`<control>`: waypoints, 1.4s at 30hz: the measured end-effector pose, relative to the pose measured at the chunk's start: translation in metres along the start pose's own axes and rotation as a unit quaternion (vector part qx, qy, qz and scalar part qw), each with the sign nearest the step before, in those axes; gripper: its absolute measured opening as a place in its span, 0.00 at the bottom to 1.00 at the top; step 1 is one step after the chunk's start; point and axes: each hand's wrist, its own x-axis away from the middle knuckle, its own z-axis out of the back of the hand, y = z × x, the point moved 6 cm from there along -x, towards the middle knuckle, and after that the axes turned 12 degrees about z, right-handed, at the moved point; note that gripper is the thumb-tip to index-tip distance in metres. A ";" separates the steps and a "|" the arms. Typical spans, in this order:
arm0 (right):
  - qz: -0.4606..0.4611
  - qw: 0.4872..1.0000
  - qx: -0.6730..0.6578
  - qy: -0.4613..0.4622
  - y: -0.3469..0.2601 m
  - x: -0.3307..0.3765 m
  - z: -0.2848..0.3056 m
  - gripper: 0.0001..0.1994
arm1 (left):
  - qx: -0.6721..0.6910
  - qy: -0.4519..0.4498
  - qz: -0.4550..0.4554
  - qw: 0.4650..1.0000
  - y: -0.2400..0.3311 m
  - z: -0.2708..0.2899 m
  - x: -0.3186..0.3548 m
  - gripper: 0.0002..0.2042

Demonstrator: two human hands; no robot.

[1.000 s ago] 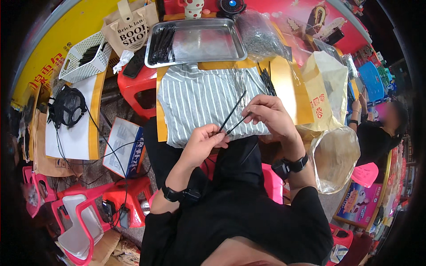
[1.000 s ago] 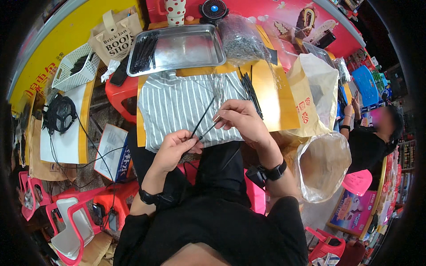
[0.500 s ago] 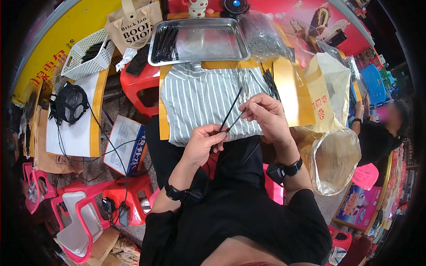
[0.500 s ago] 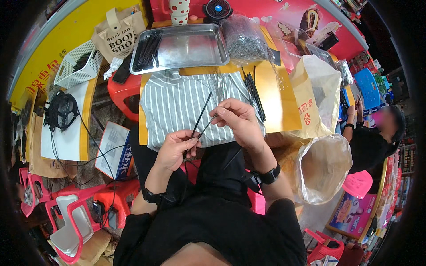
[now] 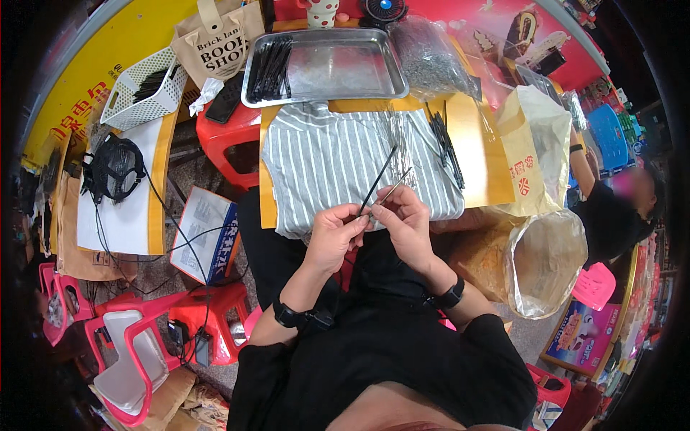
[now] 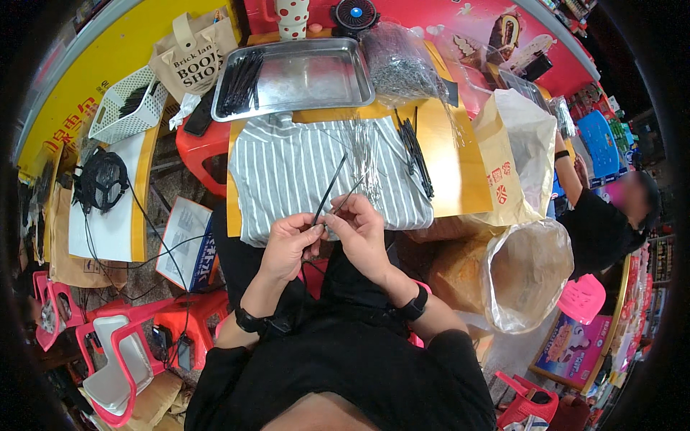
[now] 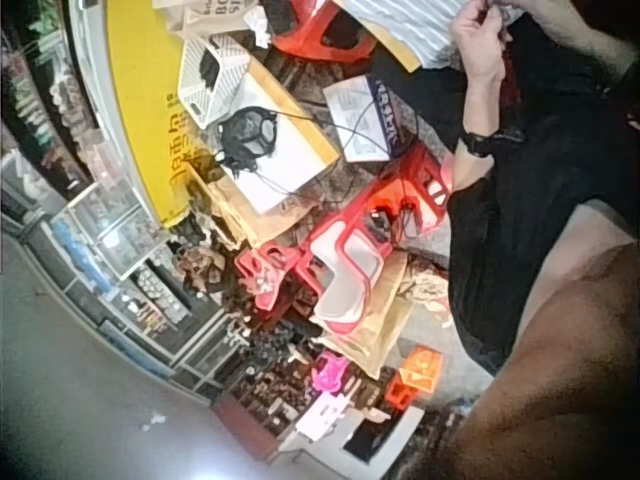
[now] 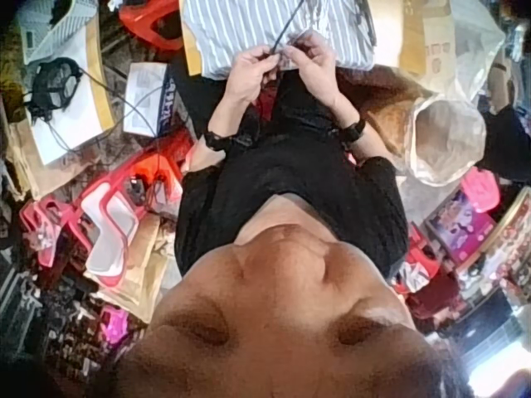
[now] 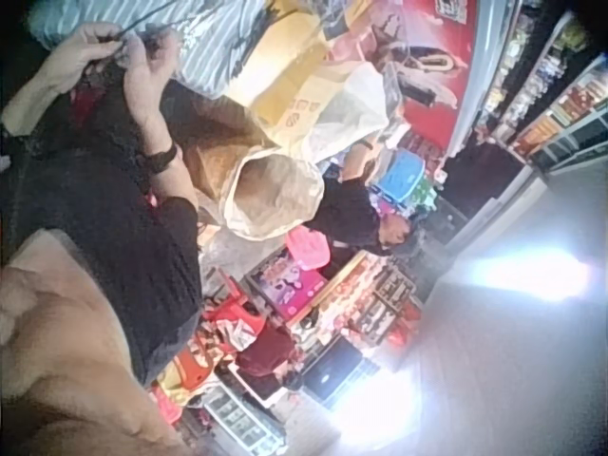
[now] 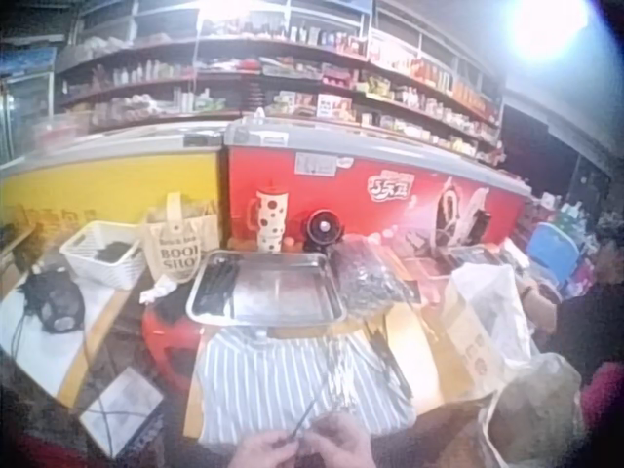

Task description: Inspecting, sorting, and bundling long thin sticks for packaging.

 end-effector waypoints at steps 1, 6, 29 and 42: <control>0.024 1.000 -0.002 0.005 -0.002 0.001 -0.001 0.09 | -0.001 0.000 0.001 1.000 -0.001 -0.001 -0.001 0.06; 0.071 0.996 0.035 0.031 0.000 0.004 0.000 0.08 | -0.023 0.012 -0.028 0.999 0.001 -0.005 -0.003 0.06; 0.136 0.947 0.285 0.055 -0.028 -0.027 0.097 0.04 | -0.702 0.436 -0.247 0.506 0.278 0.094 -0.150 0.21; 0.145 0.756 0.639 0.005 -0.004 -0.084 0.135 0.13 | -0.522 0.120 -0.241 0.809 0.136 -0.020 0.000 0.14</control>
